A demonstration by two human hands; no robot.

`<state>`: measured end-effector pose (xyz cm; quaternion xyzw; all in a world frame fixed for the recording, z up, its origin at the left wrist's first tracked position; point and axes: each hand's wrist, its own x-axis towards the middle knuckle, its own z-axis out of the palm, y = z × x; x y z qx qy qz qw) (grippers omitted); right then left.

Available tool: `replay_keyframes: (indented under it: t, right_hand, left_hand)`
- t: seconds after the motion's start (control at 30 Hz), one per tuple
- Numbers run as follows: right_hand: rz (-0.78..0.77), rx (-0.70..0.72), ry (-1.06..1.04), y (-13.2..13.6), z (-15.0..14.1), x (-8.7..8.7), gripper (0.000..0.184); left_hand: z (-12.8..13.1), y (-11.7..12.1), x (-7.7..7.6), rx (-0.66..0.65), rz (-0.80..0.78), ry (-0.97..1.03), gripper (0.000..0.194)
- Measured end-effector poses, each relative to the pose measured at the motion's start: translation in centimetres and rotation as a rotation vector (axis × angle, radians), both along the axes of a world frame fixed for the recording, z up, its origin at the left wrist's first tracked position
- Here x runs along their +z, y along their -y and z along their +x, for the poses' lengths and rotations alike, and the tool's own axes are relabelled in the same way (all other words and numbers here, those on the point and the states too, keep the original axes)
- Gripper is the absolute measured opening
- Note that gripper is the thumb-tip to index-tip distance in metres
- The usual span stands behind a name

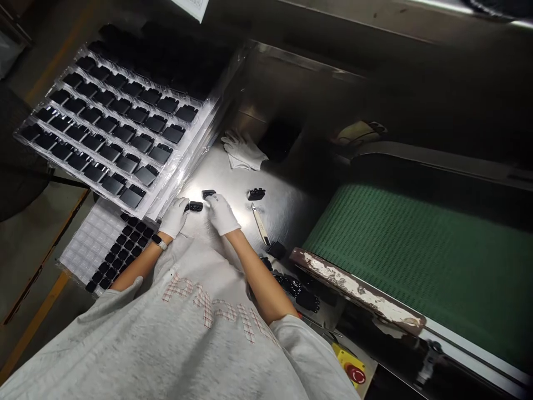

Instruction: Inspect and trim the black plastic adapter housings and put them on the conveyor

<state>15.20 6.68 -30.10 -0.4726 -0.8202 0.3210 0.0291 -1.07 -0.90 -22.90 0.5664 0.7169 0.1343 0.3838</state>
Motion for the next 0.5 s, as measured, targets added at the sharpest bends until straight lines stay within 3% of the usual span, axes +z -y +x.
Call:
replay_keyframes:
  t: [0.1, 0.23, 0.5]
  right_hand:
    - [0.024, 0.004, 0.033, -2.4, 0.5, 0.3, 0.042]
    - [-0.029, 0.103, 0.07, -4.9, -1.1, -0.5, 0.026]
    - [-0.142, 0.178, -0.003, -6.1, -4.8, -1.4, 0.029]
  left_hand:
    - [0.4, -0.3, 0.2, -0.023, -0.005, -0.052, 0.035]
    - [0.9, -1.3, -0.2, -0.077, -0.001, -0.101, 0.034]
    - [1.1, -2.3, -1.5, -0.174, 0.025, -0.147, 0.032]
